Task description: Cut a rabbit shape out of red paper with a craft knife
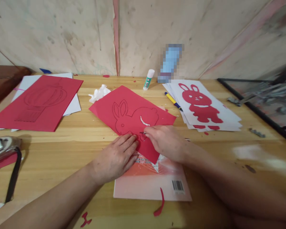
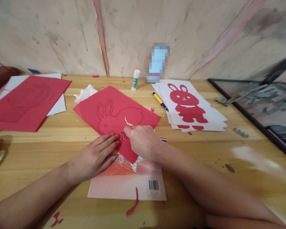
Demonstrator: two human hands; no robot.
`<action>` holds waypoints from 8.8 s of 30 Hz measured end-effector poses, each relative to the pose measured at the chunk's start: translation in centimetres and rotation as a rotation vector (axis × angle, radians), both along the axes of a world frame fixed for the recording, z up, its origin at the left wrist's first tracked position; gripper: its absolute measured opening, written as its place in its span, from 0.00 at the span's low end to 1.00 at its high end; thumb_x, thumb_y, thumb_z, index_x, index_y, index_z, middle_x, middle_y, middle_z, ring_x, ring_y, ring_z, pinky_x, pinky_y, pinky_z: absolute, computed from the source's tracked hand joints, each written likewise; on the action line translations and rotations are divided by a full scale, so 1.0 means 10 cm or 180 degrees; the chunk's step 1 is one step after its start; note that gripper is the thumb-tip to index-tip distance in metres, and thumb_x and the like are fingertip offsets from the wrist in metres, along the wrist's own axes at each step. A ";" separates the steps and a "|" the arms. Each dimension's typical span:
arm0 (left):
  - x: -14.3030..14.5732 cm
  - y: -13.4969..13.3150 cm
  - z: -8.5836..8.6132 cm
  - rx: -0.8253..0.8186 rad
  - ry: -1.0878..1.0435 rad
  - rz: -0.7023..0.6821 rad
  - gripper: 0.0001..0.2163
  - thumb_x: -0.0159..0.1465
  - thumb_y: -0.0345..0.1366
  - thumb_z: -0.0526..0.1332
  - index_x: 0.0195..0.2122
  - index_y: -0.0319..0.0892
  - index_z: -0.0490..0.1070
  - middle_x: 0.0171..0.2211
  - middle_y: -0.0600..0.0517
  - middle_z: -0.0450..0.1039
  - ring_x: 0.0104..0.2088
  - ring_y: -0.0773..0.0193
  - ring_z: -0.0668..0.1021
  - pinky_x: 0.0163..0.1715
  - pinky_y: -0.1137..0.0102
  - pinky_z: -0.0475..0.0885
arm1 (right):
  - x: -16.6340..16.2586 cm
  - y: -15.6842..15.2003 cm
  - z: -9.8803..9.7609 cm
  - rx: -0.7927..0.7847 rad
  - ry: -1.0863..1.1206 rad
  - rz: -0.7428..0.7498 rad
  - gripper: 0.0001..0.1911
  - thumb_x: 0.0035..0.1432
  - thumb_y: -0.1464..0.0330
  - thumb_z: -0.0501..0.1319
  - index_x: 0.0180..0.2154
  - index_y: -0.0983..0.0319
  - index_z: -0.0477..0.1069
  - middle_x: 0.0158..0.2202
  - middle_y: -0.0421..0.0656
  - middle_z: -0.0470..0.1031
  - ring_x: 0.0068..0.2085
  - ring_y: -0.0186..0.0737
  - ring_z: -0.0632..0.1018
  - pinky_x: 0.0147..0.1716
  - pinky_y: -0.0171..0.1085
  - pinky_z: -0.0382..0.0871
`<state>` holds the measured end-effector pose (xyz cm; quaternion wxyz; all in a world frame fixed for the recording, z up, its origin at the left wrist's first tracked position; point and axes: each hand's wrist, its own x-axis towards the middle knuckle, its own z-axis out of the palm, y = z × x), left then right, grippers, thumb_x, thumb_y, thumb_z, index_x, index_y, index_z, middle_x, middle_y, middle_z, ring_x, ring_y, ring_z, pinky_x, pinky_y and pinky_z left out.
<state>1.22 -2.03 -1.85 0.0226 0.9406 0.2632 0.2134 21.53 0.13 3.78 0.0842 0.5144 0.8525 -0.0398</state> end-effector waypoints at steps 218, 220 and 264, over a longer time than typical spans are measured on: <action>-0.02 -0.03 0.01 0.0028 0.0151 0.0214 0.16 0.67 0.36 0.54 0.51 0.31 0.68 0.52 0.37 0.70 0.56 0.49 0.70 0.55 0.53 0.67 | -0.03 0.23 0.00 -0.0210 0.0602 0.0344 0.15 0.65 0.64 0.46 0.37 0.60 0.68 0.25 0.40 0.71 0.25 0.35 0.68 0.24 0.35 0.47; -0.03 -0.03 0.02 0.0031 0.0121 0.0201 0.16 0.67 0.36 0.53 0.51 0.32 0.68 0.52 0.38 0.71 0.56 0.50 0.70 0.55 0.53 0.67 | -0.04 0.25 -0.02 -0.0133 0.0700 0.0191 0.15 0.65 0.64 0.46 0.38 0.60 0.68 0.25 0.40 0.71 0.26 0.36 0.69 0.25 0.35 0.49; -0.02 -0.10 0.15 -0.0102 0.0209 -0.0669 0.15 0.67 0.37 0.54 0.51 0.34 0.70 0.52 0.44 0.72 0.56 0.53 0.71 0.53 0.55 0.70 | 0.54 0.99 -0.21 0.0523 0.0525 -0.1256 0.11 0.54 0.70 0.58 0.40 0.62 0.72 0.34 0.45 0.76 0.35 0.41 0.75 0.29 0.36 0.62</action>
